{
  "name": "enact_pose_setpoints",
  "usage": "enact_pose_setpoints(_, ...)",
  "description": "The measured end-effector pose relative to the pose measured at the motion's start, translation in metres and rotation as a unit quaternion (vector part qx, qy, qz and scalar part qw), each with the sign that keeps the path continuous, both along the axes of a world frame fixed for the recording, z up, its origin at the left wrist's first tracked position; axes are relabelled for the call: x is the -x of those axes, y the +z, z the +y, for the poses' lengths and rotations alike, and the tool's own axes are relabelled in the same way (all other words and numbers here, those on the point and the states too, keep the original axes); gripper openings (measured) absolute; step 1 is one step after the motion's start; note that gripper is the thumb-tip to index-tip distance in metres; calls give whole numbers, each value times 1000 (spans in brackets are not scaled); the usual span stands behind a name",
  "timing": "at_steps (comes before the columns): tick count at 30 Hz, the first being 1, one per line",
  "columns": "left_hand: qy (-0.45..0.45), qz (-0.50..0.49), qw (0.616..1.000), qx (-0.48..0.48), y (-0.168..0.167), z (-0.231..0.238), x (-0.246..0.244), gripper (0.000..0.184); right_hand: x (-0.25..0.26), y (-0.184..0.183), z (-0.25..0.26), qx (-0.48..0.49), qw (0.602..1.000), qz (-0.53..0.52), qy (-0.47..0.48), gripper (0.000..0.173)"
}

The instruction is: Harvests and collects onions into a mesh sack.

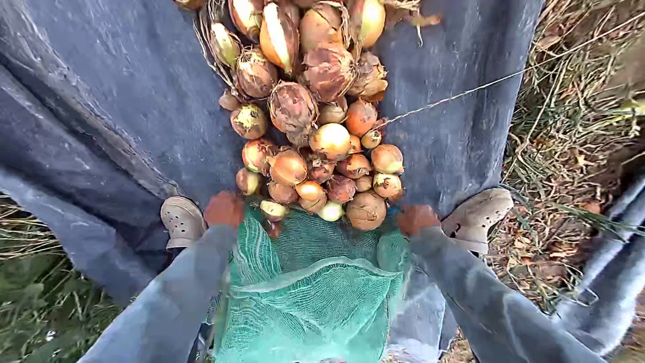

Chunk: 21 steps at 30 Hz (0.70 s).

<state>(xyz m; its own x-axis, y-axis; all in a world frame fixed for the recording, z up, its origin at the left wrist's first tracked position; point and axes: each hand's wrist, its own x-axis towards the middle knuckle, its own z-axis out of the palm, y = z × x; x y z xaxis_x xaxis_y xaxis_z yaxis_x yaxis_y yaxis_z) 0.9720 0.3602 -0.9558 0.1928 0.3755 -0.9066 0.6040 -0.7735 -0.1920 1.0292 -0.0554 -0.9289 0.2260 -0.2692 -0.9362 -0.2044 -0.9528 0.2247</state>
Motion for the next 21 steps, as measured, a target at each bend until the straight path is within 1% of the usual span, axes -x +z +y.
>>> enact_pose_setpoints(2,-33,-37,999,-21,-4,36,-39,36,-14,-7,36,23,998,-21,-48,35)
enact_pose_setpoints(4,-76,-68,994,-33,-2,60,-82,45,-41,-11,52,41,993,-66,-91,35)
enact_pose_setpoints(5,-100,-90,990,-32,1,66,-102,46,-58,-10,54,26,993,-85,-82,33)
enact_pose_setpoints(7,-141,-123,982,-19,5,65,-146,43,-103,-7,55,-15,993,-114,-29,31)
enact_pose_setpoints(9,-140,-162,977,-16,9,56,-186,41,-150,1,63,-19,992,-116,35,35)
enact_pose_setpoints(10,-119,-179,976,-17,11,53,-204,40,-168,4,66,-18,991,-127,47,37)
enact_pose_setpoints(12,-64,-203,977,-17,14,54,-226,39,-190,15,72,-41,983,-172,39,35)
enact_pose_setpoints(13,-34,-230,972,-11,16,57,-233,38,-202,24,78,-67,976,-207,35,32)
enact_pose_setpoints(14,3,-286,958,-2,15,63,-246,36,-222,31,87,-110,961,-254,24,31)
enact_pose_setpoints(15,54,-342,938,22,14,68,-257,36,-241,37,97,-162,944,-287,3,36)
enact_pose_setpoints(17,187,-422,883,86,5,71,-259,37,-267,36,120,-247,919,-292,-95,52)
enact_pose_setpoints(19,333,-433,824,149,-2,62,-258,48,-285,22,145,-256,900,-290,-199,54)
enact_pose_setpoints(20,385,-428,801,164,-5,58,-258,54,-289,15,156,-252,888,-291,-250,56)
enact_pose_setpoints(21,413,-428,786,171,-8,51,-258,58,-288,7,162,-249,874,-295,-295,60)
